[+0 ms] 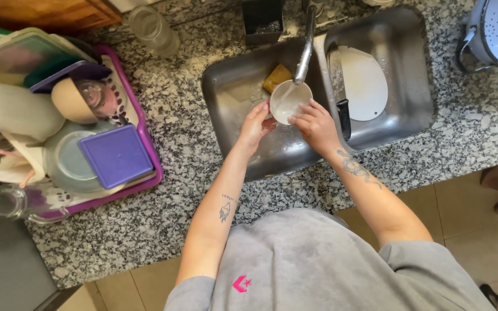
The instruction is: Washing and rinsing various kitchen items including a colander, kettle, and plates in a double sink.
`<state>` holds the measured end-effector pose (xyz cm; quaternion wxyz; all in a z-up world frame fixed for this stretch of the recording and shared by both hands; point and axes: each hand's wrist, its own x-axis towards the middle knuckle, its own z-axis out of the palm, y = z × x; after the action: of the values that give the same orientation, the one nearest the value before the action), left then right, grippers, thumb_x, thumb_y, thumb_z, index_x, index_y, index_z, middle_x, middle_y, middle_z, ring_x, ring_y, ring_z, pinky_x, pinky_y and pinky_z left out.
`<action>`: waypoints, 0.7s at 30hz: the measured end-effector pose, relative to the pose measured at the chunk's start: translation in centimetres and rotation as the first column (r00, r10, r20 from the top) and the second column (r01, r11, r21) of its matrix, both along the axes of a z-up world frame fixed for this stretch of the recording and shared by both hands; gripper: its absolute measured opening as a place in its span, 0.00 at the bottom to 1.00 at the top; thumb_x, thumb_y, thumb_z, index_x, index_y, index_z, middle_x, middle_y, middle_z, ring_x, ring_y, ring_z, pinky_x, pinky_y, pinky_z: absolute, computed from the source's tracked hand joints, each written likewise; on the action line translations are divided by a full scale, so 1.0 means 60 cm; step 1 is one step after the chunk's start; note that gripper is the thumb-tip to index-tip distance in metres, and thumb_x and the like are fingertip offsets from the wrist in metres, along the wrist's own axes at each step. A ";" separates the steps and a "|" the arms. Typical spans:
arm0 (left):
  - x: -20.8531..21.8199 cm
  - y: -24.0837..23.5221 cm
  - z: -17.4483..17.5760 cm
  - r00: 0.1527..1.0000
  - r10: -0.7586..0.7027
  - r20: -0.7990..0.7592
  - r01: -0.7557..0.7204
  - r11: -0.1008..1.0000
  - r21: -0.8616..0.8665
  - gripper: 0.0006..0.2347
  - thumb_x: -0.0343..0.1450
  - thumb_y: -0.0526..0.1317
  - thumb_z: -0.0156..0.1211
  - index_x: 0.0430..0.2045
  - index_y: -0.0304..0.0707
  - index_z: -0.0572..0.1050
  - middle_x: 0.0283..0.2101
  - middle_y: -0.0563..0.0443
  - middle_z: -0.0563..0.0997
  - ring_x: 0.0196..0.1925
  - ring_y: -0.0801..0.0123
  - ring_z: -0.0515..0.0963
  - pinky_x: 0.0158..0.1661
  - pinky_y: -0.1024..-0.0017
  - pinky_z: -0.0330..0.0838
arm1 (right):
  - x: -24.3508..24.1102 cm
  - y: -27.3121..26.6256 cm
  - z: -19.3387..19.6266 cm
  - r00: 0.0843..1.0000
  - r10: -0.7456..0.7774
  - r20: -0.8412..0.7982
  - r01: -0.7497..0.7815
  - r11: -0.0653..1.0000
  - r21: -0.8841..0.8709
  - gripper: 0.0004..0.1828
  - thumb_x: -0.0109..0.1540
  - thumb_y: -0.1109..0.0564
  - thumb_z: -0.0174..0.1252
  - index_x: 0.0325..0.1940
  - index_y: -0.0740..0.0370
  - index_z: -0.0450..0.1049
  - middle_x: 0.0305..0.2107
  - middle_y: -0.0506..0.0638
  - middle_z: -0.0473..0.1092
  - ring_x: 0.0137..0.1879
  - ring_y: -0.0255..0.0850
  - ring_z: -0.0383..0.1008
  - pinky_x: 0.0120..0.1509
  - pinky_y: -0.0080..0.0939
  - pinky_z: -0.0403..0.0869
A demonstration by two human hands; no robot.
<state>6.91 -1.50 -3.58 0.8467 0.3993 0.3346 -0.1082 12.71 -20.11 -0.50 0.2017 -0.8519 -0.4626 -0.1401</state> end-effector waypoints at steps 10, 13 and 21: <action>-0.056 0.045 -0.044 0.886 -0.043 0.461 -0.195 0.869 0.455 0.23 0.69 0.35 0.60 0.59 0.39 0.62 0.58 0.39 0.68 0.62 0.57 0.64 0.61 0.64 0.59 | -0.014 0.077 -0.045 0.522 0.120 -0.844 0.504 0.755 0.419 0.09 0.57 0.61 0.66 0.40 0.59 0.75 0.30 0.47 0.71 0.40 0.36 0.73 0.47 0.41 0.74; -0.093 0.069 0.013 0.933 -0.203 0.296 -0.093 0.661 0.745 0.27 0.65 0.45 0.66 0.59 0.50 0.64 0.58 0.50 0.71 0.61 0.63 0.68 0.58 0.70 0.65 | -0.020 0.080 -0.074 0.090 0.192 -0.977 0.742 0.642 0.194 0.11 0.62 0.54 0.59 0.49 0.52 0.70 0.36 0.43 0.71 0.40 0.36 0.75 0.49 0.44 0.77; -0.158 0.201 0.202 0.991 -0.092 0.096 -0.098 -0.017 0.995 0.19 0.63 0.37 0.62 0.48 0.45 0.71 0.50 0.44 0.75 0.53 0.53 0.75 0.55 0.61 0.67 | -0.045 0.113 -0.105 -0.366 0.603 -0.709 0.855 0.518 -0.001 0.10 0.66 0.55 0.49 0.45 0.60 0.73 0.41 0.58 0.72 0.51 0.54 0.73 0.55 0.66 0.69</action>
<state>-2.59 10.56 8.52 0.3287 0.8890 0.2551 0.1914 10.01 -13.33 -6.79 0.7990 -0.3933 0.2321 0.3911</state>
